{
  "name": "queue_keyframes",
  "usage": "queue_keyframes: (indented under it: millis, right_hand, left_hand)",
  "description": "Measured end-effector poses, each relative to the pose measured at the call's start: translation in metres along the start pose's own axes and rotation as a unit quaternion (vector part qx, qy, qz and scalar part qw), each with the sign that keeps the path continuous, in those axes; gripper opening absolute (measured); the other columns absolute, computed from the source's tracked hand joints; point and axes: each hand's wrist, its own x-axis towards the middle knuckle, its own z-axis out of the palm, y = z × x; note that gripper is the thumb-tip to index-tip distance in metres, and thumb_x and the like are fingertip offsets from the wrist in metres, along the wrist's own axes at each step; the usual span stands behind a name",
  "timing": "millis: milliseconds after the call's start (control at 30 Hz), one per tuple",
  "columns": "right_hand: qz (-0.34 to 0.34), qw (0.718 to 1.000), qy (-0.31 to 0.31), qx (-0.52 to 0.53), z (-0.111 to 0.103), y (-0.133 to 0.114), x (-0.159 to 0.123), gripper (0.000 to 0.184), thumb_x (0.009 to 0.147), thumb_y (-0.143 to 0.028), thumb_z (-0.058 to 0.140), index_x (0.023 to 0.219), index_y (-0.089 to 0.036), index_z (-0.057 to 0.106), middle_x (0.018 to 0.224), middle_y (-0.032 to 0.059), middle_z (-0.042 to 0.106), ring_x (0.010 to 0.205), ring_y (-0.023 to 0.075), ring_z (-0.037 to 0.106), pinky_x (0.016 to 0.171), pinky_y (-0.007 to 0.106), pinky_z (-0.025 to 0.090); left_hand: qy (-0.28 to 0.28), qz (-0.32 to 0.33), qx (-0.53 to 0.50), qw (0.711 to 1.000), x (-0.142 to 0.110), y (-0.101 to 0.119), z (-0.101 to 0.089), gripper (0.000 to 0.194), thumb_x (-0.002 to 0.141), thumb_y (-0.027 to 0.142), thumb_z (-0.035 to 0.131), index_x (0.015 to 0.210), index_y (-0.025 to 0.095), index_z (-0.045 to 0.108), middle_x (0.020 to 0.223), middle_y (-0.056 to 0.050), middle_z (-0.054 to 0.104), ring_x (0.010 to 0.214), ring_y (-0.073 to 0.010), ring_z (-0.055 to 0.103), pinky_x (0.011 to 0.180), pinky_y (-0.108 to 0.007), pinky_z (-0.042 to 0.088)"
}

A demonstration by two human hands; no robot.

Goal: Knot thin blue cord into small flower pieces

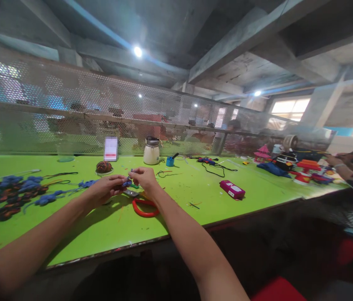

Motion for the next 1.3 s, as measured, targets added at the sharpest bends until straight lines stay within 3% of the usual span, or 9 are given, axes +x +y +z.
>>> queue_keyframes:
  millis: [200, 333, 533, 733, 1033, 1133, 1300]
  right_hand:
    - [-0.004, 1.000, -0.023, 0.007, 0.001, -0.001, -0.002, 0.026, 0.056, -0.032, 0.073, 0.062, -0.014, 0.056, 0.045, -0.0051, 0.051, 0.039, 0.0056, 0.040, 0.040, 0.020, 0.032]
    - [0.020, 0.998, -0.057, 0.008, -0.001, 0.000, 0.000, 0.028, 0.056, -0.033, 0.073, 0.065, -0.014, 0.055, 0.044, -0.0062, 0.049, 0.038, 0.0059, 0.040, 0.038, 0.020, 0.032]
    - [0.044, 0.998, -0.045, 0.005, -0.006, 0.004, 0.004, 0.030, 0.052, -0.032, 0.075, 0.063, -0.013, 0.055, 0.044, -0.0056, 0.050, 0.039, 0.0062, 0.042, 0.039, 0.020, 0.034]
    - [0.056, 0.997, -0.054, 0.010, -0.009, 0.010, 0.006, 0.032, 0.050, -0.033, 0.077, 0.062, -0.013, 0.055, 0.047, -0.0035, 0.055, 0.041, 0.0068, 0.046, 0.040, 0.021, 0.036]
    - [0.101, 0.991, -0.089, 0.011, -0.014, 0.000, 0.004, 0.033, 0.048, -0.028, 0.080, 0.063, -0.012, 0.055, 0.052, -0.0010, 0.059, 0.048, 0.0089, 0.053, 0.048, 0.022, 0.043]
    - [0.107, 0.991, -0.076, 0.003, -0.015, -0.006, 0.008, 0.029, 0.050, -0.024, 0.079, 0.063, -0.011, 0.057, 0.050, -0.0006, 0.058, 0.047, 0.0087, 0.054, 0.048, 0.022, 0.044]
    - [0.110, 0.990, -0.001, -0.084, -0.031, -0.014, 0.004, 0.021, 0.064, -0.026, 0.072, 0.070, -0.013, 0.057, 0.054, 0.0010, 0.059, 0.049, 0.0096, 0.055, 0.048, 0.023, 0.046]
  left_hand:
    - [-0.044, -0.010, 0.002, 0.999, -0.002, 0.000, 0.001, 0.021, 0.067, 0.027, 0.071, 0.080, 0.014, 0.061, 0.080, -0.005, 0.066, 0.066, -0.0134, 0.062, 0.059, -0.023, 0.045]
    - [-0.036, 0.016, 0.039, 0.998, -0.004, 0.000, 0.002, 0.022, 0.067, 0.031, 0.071, 0.073, 0.014, 0.059, 0.072, -0.003, 0.064, 0.070, -0.0143, 0.062, 0.065, -0.025, 0.045]
    - [-0.045, 0.014, 0.088, 0.995, -0.005, 0.000, 0.002, 0.024, 0.066, 0.034, 0.071, 0.071, 0.015, 0.057, 0.065, -0.001, 0.062, 0.062, -0.0116, 0.058, 0.055, -0.021, 0.039]
    - [0.007, 0.005, 0.101, 0.995, -0.003, 0.001, 0.002, 0.023, 0.064, 0.031, 0.071, 0.071, 0.014, 0.057, 0.062, -0.004, 0.064, 0.057, -0.0123, 0.058, 0.053, -0.022, 0.038]
    - [0.036, 0.042, 0.156, 0.986, 0.005, -0.004, -0.004, 0.024, 0.061, 0.034, 0.071, 0.066, 0.014, 0.058, 0.054, -0.002, 0.061, 0.046, -0.0103, 0.049, 0.046, -0.022, 0.033]
    - [0.024, 0.045, 0.165, 0.985, 0.005, -0.005, -0.005, 0.024, 0.062, 0.034, 0.070, 0.064, 0.014, 0.058, 0.053, -0.001, 0.060, 0.042, -0.0085, 0.044, 0.045, -0.022, 0.032]
    - [0.014, 0.026, 0.126, 0.992, 0.004, -0.003, -0.008, 0.025, 0.060, 0.035, 0.072, 0.067, 0.014, 0.061, 0.057, -0.002, 0.062, 0.046, -0.0090, 0.048, 0.047, -0.021, 0.033]
